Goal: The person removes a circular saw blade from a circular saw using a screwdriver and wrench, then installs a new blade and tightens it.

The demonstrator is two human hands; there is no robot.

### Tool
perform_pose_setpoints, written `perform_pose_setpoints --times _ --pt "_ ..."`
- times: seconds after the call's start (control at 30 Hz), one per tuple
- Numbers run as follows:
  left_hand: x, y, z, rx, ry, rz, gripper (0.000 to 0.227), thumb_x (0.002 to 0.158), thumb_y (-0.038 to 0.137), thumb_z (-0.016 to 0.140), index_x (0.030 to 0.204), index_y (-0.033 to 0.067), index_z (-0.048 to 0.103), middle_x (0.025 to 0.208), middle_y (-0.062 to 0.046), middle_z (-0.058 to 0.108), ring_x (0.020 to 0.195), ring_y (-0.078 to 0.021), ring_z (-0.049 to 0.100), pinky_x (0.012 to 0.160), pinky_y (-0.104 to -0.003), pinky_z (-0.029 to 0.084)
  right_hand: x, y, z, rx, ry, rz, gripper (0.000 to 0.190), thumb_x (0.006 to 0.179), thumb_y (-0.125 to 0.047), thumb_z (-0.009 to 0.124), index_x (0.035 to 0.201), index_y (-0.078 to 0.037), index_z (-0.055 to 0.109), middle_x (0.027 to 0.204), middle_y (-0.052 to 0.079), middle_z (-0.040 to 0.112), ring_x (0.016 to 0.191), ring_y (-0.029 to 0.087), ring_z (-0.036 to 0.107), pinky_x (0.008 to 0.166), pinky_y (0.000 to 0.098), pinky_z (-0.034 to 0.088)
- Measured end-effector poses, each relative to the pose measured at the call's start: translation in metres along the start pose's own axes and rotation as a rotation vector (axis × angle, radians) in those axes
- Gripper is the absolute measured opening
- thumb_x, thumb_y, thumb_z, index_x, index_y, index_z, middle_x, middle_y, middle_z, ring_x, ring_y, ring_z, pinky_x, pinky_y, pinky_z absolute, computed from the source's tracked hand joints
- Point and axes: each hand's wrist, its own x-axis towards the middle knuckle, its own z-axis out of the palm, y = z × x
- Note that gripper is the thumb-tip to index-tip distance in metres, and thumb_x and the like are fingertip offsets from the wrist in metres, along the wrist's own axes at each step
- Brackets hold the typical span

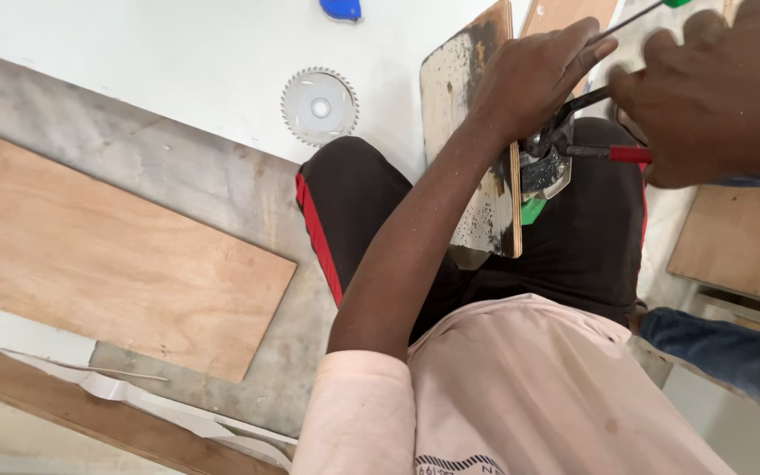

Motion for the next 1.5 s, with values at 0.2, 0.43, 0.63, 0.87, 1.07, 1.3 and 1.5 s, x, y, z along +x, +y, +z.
perform_pose_setpoints --times 0.2,0.43,0.63,0.87,1.07,1.3,1.5 --pt "0.001 0.000 0.000 0.016 -0.028 0.002 0.052 0.109 0.059 0.036 0.113 0.0150 0.063 0.066 0.002 0.057 0.056 -0.0131 0.059 0.057 -0.038 0.048 -0.012 0.006 -0.007 0.132 -0.115 -0.063 0.060 0.063 -0.055 0.081 0.120 -0.040 0.073 0.114 0.003 0.071 0.111 0.030 0.067 0.094 0.0486 0.052" --pt "0.000 -0.002 -0.013 -0.255 -0.178 -0.198 0.057 0.106 0.063 0.036 0.112 0.0148 0.066 0.075 0.004 0.065 0.067 -0.0078 0.067 0.062 -0.028 0.059 -0.021 0.011 0.052 0.147 -0.090 -0.088 0.024 0.087 -0.050 0.064 0.100 -0.040 0.080 0.108 -0.010 0.073 0.133 0.025 0.053 0.111 0.0571 0.039" --pt "0.030 0.016 -0.025 -0.677 0.094 -0.174 0.055 0.108 0.060 0.044 0.109 0.0106 0.067 0.079 0.000 0.067 0.074 -0.0101 0.066 0.068 -0.028 0.055 -0.033 0.023 0.134 1.063 -0.002 -0.043 0.031 0.093 -0.033 0.065 0.117 -0.020 0.080 0.090 0.016 0.065 0.086 0.040 0.061 0.071 0.0449 0.049" --pt "0.030 0.033 -0.103 -0.476 0.306 -0.179 0.023 0.113 0.030 0.056 0.113 0.0072 0.061 0.079 0.002 0.057 0.067 -0.0073 0.050 0.061 -0.026 0.044 -0.043 -0.035 0.231 2.140 0.418 0.284 0.032 0.097 -0.027 0.060 0.116 -0.002 0.069 0.110 -0.012 0.069 0.085 0.005 0.066 0.079 0.0218 0.051" --pt "-0.041 0.068 -0.128 0.003 0.151 -0.601 0.020 0.100 0.025 0.065 0.105 0.0055 0.066 0.087 0.001 0.072 0.080 -0.0075 0.068 0.074 -0.027 0.053 0.002 -0.070 0.273 1.941 0.491 0.534 0.029 0.105 -0.026 0.067 0.109 0.002 0.073 0.087 0.005 0.070 0.076 0.012 0.061 0.068 0.0304 0.046" --pt "-0.086 0.066 -0.079 -0.197 0.152 -0.868 0.026 0.089 0.026 0.077 0.098 0.0016 0.074 0.078 0.001 0.065 0.071 -0.0054 0.054 0.063 -0.023 0.045 0.044 -0.091 0.194 2.196 0.590 0.367 0.025 0.102 -0.024 0.070 0.108 -0.001 0.077 0.084 0.001 0.064 0.071 0.009 0.051 0.064 0.0263 0.042" --pt "-0.095 0.060 -0.075 -0.233 0.193 -0.863 0.024 0.089 0.024 0.078 0.092 0.0004 0.072 0.076 0.001 0.065 0.066 -0.0049 0.052 0.059 -0.023 0.042 0.057 -0.109 0.151 2.183 0.704 0.347 0.027 0.092 -0.020 0.082 0.108 0.001 0.073 0.087 0.003 0.069 0.076 0.006 0.059 0.069 0.0237 0.050"
